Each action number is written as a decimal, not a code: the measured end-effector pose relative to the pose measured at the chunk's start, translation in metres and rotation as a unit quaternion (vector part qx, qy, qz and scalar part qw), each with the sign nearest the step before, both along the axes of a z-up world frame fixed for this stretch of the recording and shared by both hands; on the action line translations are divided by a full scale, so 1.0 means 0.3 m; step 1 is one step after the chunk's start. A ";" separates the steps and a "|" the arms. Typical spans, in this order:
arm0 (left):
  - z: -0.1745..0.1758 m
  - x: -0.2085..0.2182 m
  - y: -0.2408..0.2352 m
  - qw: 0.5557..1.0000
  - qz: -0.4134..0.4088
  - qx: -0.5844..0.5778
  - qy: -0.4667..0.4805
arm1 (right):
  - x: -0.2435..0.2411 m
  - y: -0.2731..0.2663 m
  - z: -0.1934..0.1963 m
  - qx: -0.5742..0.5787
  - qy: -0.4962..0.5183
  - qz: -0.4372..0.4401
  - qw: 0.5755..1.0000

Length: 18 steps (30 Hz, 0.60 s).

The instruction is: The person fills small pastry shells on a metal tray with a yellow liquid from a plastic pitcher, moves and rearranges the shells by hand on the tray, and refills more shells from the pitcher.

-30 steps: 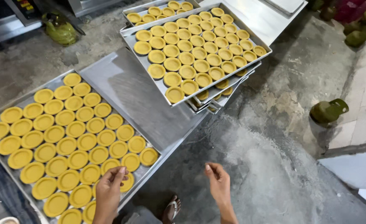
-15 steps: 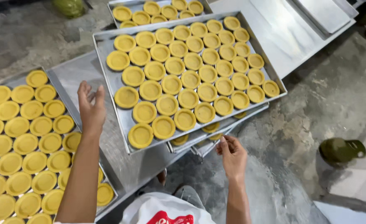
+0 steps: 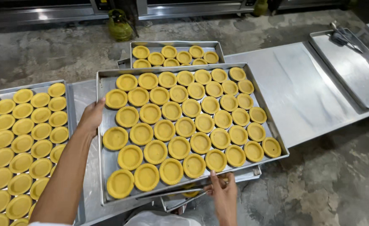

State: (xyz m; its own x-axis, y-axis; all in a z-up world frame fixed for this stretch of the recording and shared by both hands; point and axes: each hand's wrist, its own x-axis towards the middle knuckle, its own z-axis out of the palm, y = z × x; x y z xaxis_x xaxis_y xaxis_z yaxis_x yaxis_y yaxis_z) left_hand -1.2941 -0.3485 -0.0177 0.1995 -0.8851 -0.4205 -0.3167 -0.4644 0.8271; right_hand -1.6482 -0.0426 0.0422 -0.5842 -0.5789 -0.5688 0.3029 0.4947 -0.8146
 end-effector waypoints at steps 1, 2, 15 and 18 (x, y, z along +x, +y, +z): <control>-0.025 0.002 0.041 0.991 0.017 -0.041 0.124 | -0.031 -0.014 0.007 0.013 -0.001 -0.020 1.000; -0.052 0.008 0.085 0.966 0.033 -0.084 0.244 | -0.058 -0.026 0.012 0.026 -0.003 -0.040 0.999; 0.234 -0.359 0.934 0.856 0.381 -0.175 0.302 | -0.206 -0.229 0.202 -0.105 -0.147 -0.092 0.979; 0.210 -0.342 1.094 0.779 0.445 -0.233 0.376 | -0.262 -0.242 0.078 -0.171 -0.145 0.004 0.974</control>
State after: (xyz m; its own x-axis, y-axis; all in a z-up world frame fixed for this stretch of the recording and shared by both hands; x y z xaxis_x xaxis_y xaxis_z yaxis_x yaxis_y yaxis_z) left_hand -1.3968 -0.0203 0.0453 0.6731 -0.6288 -0.3893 0.6143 0.1823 0.7677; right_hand -1.7268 -0.1151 0.0656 -0.4215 -0.7677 -0.4826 0.5426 0.2129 -0.8126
